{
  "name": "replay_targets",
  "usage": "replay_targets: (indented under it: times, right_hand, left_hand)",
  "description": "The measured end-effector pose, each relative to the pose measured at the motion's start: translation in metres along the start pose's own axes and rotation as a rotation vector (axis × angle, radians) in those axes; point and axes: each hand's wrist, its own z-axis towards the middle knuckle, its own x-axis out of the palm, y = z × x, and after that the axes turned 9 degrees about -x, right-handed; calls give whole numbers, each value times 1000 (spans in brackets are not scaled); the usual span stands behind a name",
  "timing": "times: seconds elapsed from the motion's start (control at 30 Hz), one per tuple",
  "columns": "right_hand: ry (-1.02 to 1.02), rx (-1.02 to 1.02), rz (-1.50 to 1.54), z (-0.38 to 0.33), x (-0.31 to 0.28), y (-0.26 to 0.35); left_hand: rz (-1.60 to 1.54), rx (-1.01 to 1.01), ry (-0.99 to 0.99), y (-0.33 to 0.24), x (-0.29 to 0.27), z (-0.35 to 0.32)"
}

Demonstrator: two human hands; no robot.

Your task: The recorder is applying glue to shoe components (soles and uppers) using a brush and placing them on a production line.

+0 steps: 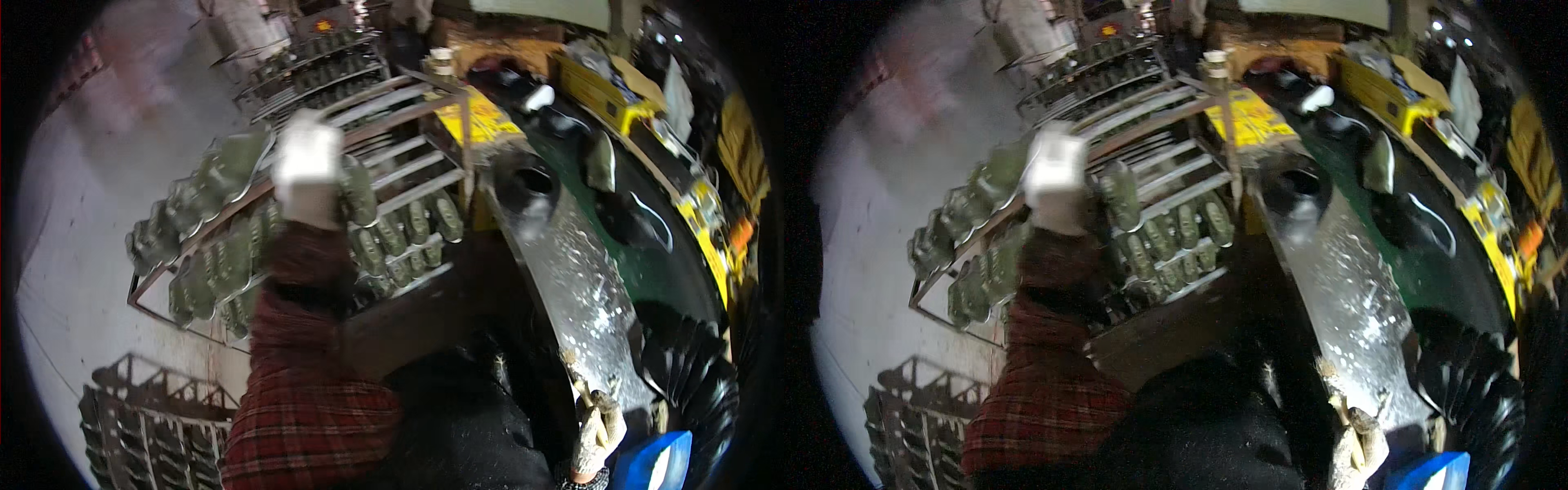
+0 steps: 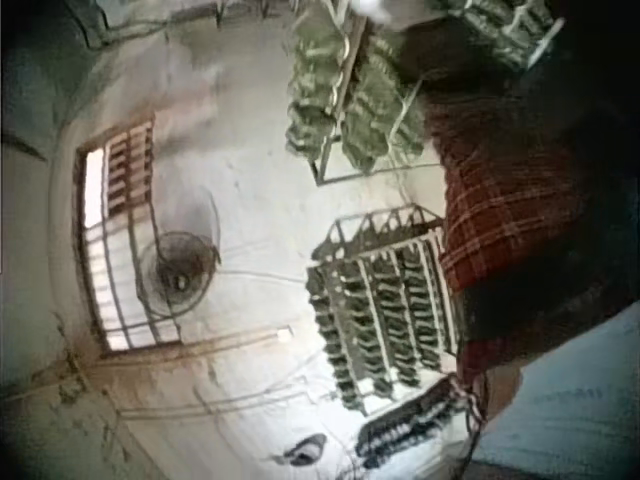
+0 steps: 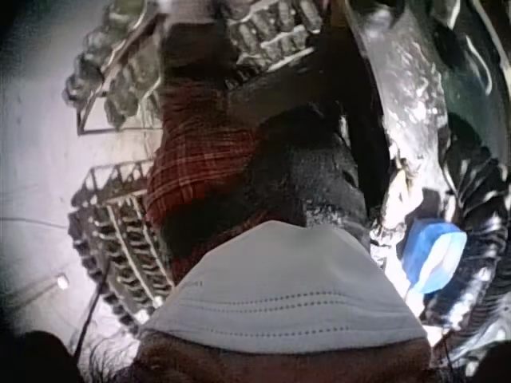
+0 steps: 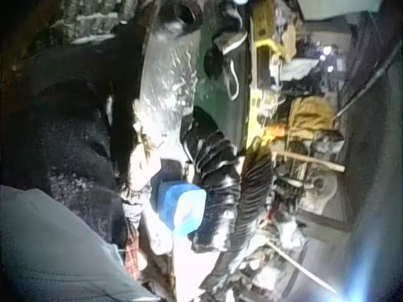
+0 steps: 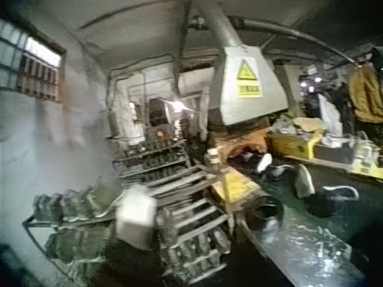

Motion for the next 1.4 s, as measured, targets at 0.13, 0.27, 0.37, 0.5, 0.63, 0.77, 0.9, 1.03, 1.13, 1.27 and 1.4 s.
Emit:
replay_targets:
  times: [0.13, 0.27, 0.37, 0.5, 0.63, 0.77, 0.9, 1.03, 1.13, 1.27, 1.4]
  right_hand:
    - [37, 17, -57, 6, 20, 3]
    - [168, -61, -135, 13, 31, 4]
    - [152, -58, -306, 13, 34, 14]
    - [88, 87, -60, 5, 27, 2]
    - [135, -47, -308, 14, 46, 40]
    - [37, -34, -303, 5, 42, 48]
    - [-30, 61, -369, -7, 6, 60]
    - [-324, 50, -566, -22, -41, 95]
    - [-840, -310, -804, -48, -95, 98]
    - [-1036, -91, -864, -73, -151, 132]
    - [-879, 301, -1161, -69, -181, 118]
  left_hand:
    - [-353, -1048, -345, 135, -40, 13]
    - [-629, -1375, 470, 248, -6, -64]
    - [-1000, -1348, 548, 258, 29, -86]
    - [-877, -1184, 641, 170, 26, -35]
    - [-1049, -1089, 674, 141, 61, -23]
    - [-1587, -1370, 699, 112, 124, -23]
    - [-3339, -915, 1001, 8, 14, 51]
    - [-2750, -1200, 1034, -78, -10, 4]
    - [-2816, -1383, 1343, -154, -38, -6]
    - [-2785, -1793, 1804, -235, -79, -13]
    - [-3101, -1037, 2384, -300, -89, -71]
